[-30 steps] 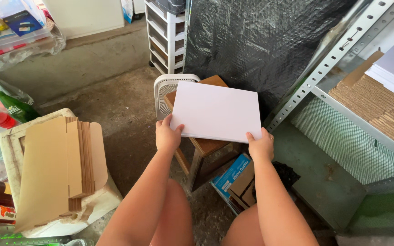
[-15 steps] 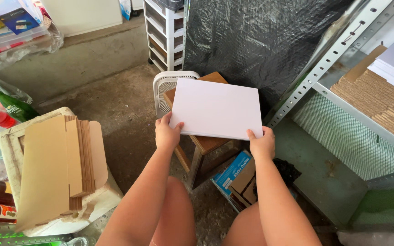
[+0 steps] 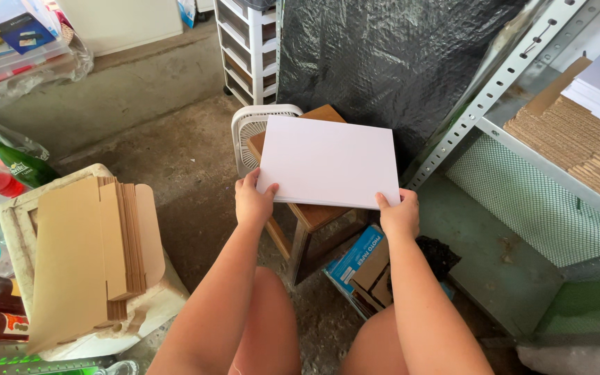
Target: The person repeatedly picks up white paper sheets from a small stool and places them onto a stack on a metal shelf. The person handles the sheets one at a time, aligning them before placing them on the shelf.
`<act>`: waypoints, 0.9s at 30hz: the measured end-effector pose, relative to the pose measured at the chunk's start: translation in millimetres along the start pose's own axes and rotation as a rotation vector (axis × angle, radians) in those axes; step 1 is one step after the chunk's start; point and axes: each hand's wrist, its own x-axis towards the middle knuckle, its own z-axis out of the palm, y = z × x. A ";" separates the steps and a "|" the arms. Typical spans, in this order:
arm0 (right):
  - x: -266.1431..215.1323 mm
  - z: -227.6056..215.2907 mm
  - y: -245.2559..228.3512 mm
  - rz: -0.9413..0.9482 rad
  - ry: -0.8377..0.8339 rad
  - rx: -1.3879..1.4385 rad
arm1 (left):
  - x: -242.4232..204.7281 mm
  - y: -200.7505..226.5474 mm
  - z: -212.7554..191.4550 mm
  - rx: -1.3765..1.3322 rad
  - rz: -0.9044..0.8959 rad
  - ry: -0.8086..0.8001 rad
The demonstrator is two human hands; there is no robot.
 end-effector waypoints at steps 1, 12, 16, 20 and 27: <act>-0.1 0.2 0.0 0.000 0.000 0.000 | -0.1 0.3 0.1 0.000 0.001 0.000; -5.2 -4.8 -2.1 -0.030 0.027 -0.031 | -1.0 -0.6 0.6 -0.010 -0.004 0.000; -4.3 -4.0 -1.1 -0.049 0.045 -0.044 | -1.5 -2.2 1.6 -0.020 0.010 0.009; -6.2 -4.6 -2.4 -0.074 0.068 -0.050 | -5.0 1.5 -1.7 0.005 0.010 0.013; 8.7 2.4 12.5 -0.127 0.079 0.005 | 11.0 -15.8 13.8 0.093 0.018 0.116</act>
